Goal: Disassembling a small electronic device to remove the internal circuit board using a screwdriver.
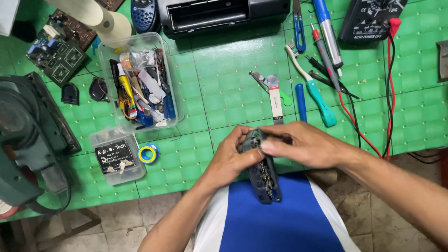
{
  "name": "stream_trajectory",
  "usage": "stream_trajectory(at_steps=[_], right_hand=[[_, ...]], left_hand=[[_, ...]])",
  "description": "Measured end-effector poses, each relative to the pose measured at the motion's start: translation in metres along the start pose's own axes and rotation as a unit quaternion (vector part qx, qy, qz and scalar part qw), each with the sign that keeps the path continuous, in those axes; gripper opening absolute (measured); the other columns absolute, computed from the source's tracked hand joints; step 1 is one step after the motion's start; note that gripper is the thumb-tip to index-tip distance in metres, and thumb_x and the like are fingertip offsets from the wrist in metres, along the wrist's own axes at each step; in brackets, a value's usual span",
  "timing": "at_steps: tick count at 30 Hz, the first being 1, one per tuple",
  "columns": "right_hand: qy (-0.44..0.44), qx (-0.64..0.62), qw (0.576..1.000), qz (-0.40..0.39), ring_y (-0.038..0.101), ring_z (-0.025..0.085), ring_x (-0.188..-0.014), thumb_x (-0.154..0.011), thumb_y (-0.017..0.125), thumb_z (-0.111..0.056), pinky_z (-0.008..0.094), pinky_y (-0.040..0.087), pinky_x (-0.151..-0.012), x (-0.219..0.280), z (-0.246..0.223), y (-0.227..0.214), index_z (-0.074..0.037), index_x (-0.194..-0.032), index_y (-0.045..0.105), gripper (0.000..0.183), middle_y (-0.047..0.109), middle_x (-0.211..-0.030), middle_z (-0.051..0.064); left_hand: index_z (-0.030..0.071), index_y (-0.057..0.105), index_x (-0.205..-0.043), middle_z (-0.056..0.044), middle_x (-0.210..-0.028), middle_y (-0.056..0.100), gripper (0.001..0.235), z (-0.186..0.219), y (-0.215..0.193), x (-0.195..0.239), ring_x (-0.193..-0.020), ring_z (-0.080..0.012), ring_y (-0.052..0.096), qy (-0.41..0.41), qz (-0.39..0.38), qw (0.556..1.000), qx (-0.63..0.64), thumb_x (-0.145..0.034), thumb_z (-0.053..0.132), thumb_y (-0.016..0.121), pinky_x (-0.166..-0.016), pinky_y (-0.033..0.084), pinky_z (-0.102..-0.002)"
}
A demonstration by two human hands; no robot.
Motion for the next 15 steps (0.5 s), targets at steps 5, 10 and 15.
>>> stream_trajectory(at_steps=[5, 10, 15], right_hand=[[0.016, -0.106, 0.994, 0.011, 0.066, 0.034, -0.126, -0.061, 0.101, -0.031, 0.041, 0.059, -0.101, 0.009, 0.034, 0.027, -0.008, -0.16, 0.037, 0.12, 0.066, -0.137, 0.027], [-0.001, -0.148, 0.989, 0.021, 0.068, 0.023, -0.12, -0.062, 0.098, -0.017, 0.033, 0.057, -0.102, 0.008, 0.045, 0.023, -0.011, -0.16, 0.038, 0.115, 0.068, -0.135, 0.022], [-0.03, -0.205, 0.978, -0.003, 0.071, 0.024, -0.115, -0.061, 0.093, -0.009, 0.032, 0.06, -0.096, 0.001, 0.056, 0.02, -0.011, -0.158, 0.042, 0.11, 0.07, -0.134, 0.024]], left_hand=[[-0.003, 0.06, -0.124, -0.016, -0.094, 0.068, 0.061, 0.008, 0.003, 0.002, -0.083, -0.0211, 0.067, -0.01, 0.012, 1.0, 0.026, -0.074, 0.02, 0.085, -0.069, 0.058, -0.033], [-0.005, 0.06, -0.126, -0.018, -0.094, 0.069, 0.067, 0.003, 0.006, 0.0, -0.083, -0.0221, 0.068, -0.006, 0.004, 0.999, 0.039, -0.071, 0.02, 0.09, -0.071, 0.059, -0.033], [-0.005, 0.06, -0.128, -0.018, -0.098, 0.07, 0.066, 0.006, 0.007, 0.004, -0.088, -0.0206, 0.067, 0.025, -0.008, 0.999, 0.047, -0.072, 0.016, 0.089, -0.076, 0.06, -0.033]])
Point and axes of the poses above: each hand's wrist, its own x-axis away from the middle knuckle, its own y-axis out of the palm, z = x × y, the point moved 1 cm from there along -x, towards the middle knuckle
